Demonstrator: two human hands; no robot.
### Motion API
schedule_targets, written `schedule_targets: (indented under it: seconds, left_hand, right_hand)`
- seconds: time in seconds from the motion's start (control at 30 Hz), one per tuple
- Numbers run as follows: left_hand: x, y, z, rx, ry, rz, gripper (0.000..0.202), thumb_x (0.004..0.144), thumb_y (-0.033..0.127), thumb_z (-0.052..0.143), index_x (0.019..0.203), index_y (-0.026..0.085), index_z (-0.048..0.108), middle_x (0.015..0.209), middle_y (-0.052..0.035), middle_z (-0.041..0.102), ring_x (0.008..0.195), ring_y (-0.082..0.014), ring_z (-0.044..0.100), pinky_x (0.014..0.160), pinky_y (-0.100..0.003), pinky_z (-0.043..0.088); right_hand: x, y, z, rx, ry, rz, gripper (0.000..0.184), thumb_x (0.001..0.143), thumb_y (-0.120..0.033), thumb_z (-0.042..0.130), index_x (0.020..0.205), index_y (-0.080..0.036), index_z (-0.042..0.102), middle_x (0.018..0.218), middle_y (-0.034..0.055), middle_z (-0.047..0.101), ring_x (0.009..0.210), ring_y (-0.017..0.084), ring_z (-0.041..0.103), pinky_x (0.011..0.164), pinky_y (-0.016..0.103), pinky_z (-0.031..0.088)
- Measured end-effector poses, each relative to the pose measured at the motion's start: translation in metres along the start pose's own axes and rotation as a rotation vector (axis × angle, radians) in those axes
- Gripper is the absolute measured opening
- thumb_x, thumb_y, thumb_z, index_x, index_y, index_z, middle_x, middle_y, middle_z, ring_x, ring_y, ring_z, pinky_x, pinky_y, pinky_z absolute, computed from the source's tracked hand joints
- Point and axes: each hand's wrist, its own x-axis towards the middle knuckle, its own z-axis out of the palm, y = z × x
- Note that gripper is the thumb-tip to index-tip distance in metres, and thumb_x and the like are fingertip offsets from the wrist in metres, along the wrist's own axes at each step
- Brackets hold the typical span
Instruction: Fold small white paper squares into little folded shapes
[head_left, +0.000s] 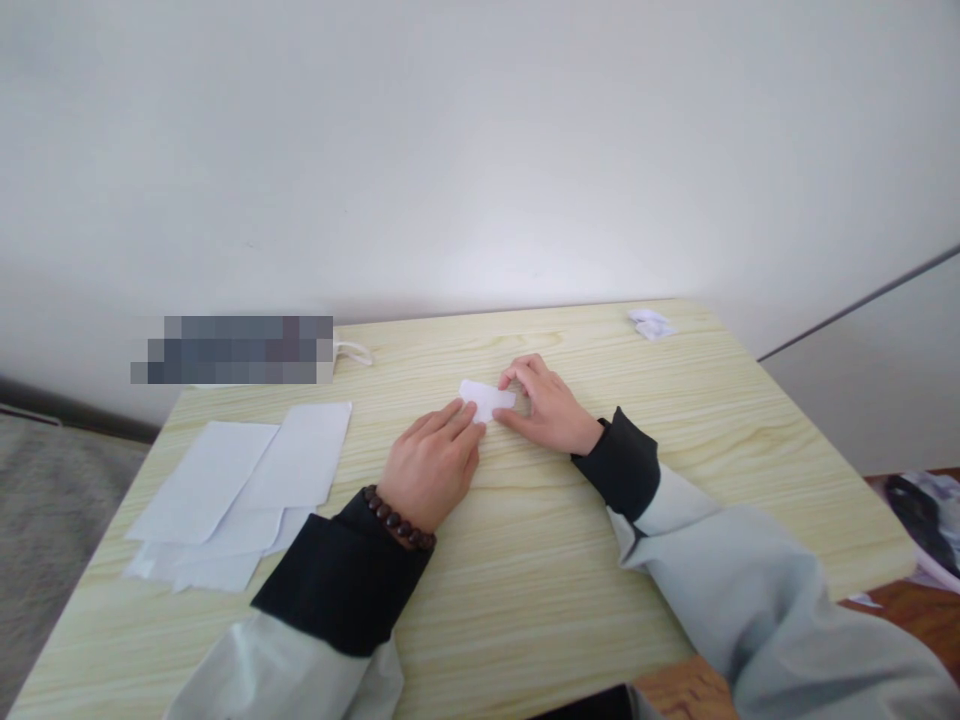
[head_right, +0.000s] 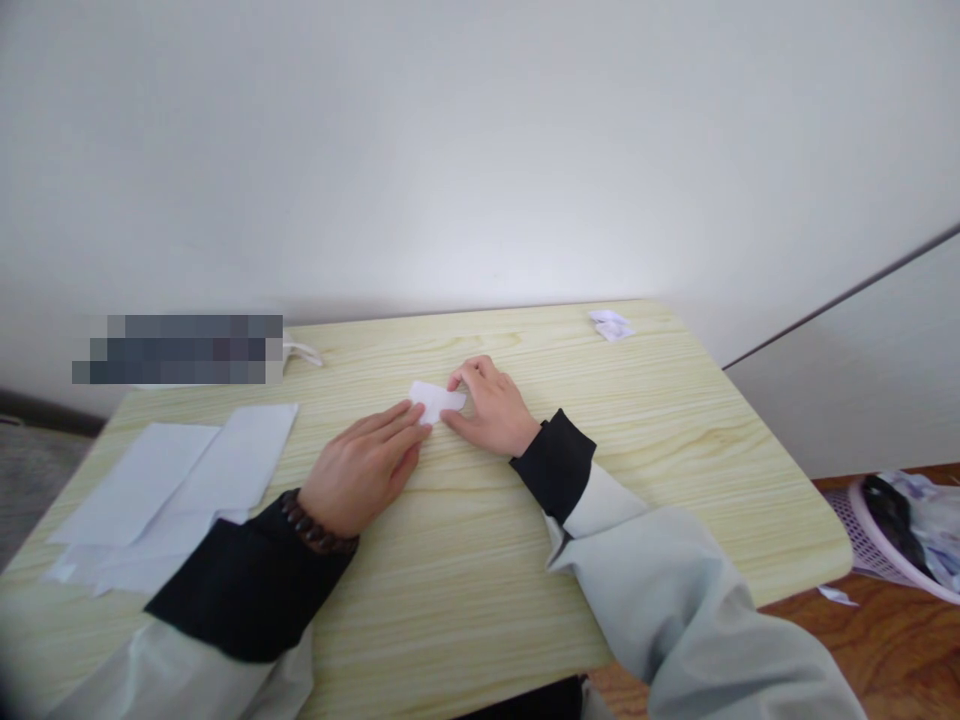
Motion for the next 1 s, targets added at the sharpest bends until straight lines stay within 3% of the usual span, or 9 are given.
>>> schedule_targets:
  seconds: [0.1,0.37,0.5,0.6,0.7,0.83,1.0]
  left_hand:
    - [0.000,-0.001,0.000,-0.001,-0.001,0.000,0.024,0.085,0.013,0.046,0.097,0.017,0.067,0.113,-0.0077,0.067,0.110,-0.0237,0.059,0.089,-0.039,0.052]
    - [-0.001,0.002,0.001,-0.010,0.027,0.002,0.021,0.083,0.012,0.051,0.096,0.016,0.067,0.110,-0.0070,0.068,0.105,-0.0248,0.059,0.085,-0.040,0.053]
    - [0.001,0.000,0.006,-0.071,0.111,-0.042,0.017,0.082,0.015,0.054,0.090,0.019,0.068,0.096,-0.0039,0.070,0.094,-0.0228,0.058,0.079,-0.037,0.053]
    - [0.003,-0.003,0.009,-0.132,0.143,-0.093,0.015,0.083,0.016,0.053,0.086,0.017,0.068,0.085,-0.0052,0.067,0.091,-0.0212,0.055,0.081,-0.035,0.051]
    - [0.003,-0.007,0.010,-0.145,0.113,-0.172,0.014,0.083,0.021,0.055,0.090,0.015,0.066,0.092,-0.0082,0.064,0.094,-0.0224,0.053,0.085,-0.038,0.048]
    - [0.002,-0.010,0.008,-0.074,0.032,-0.221,0.029,0.084,0.030,0.057,0.109,0.015,0.062,0.107,-0.0099,0.061,0.102,-0.0264,0.051,0.085,-0.043,0.045]
    - [0.000,-0.011,0.009,-0.034,-0.001,-0.240,0.031,0.084,0.033,0.057,0.111,0.019,0.062,0.106,-0.0090,0.060,0.101,-0.0269,0.051,0.082,-0.042,0.044]
  right_hand:
    - [0.000,-0.003,0.002,-0.054,0.022,0.008,0.033,0.073,-0.037,0.065,0.097,-0.020,0.051,0.106,0.0085,0.049,0.104,0.025,0.049,0.090,0.042,0.039]
    - [-0.001,0.001,0.000,-0.001,0.005,-0.004,0.025,0.077,-0.017,0.053,0.101,-0.018,0.052,0.107,0.0093,0.050,0.095,0.021,0.053,0.084,0.038,0.044]
    - [-0.004,0.001,0.007,-0.113,0.059,-0.065,0.035,0.082,-0.034,0.056,0.112,-0.016,0.053,0.109,0.0114,0.052,0.108,0.026,0.049,0.092,0.041,0.040]
    - [-0.005,0.000,0.007,-0.140,0.019,-0.097,0.042,0.083,-0.046,0.056,0.116,-0.019,0.056,0.113,0.0106,0.053,0.108,0.025,0.049,0.092,0.041,0.038]
    - [-0.005,0.000,0.004,-0.149,-0.024,-0.129,0.038,0.085,-0.048,0.054,0.113,-0.023,0.059,0.111,0.0082,0.055,0.105,0.024,0.051,0.090,0.040,0.038]
    - [-0.005,0.000,0.003,-0.130,-0.025,-0.154,0.037,0.086,-0.047,0.053,0.111,-0.021,0.062,0.107,0.0081,0.057,0.102,0.023,0.053,0.089,0.040,0.038]
    - [-0.005,0.002,0.005,-0.088,0.007,-0.179,0.039,0.083,-0.041,0.058,0.113,-0.016,0.061,0.106,0.0106,0.056,0.103,0.024,0.052,0.091,0.040,0.039]
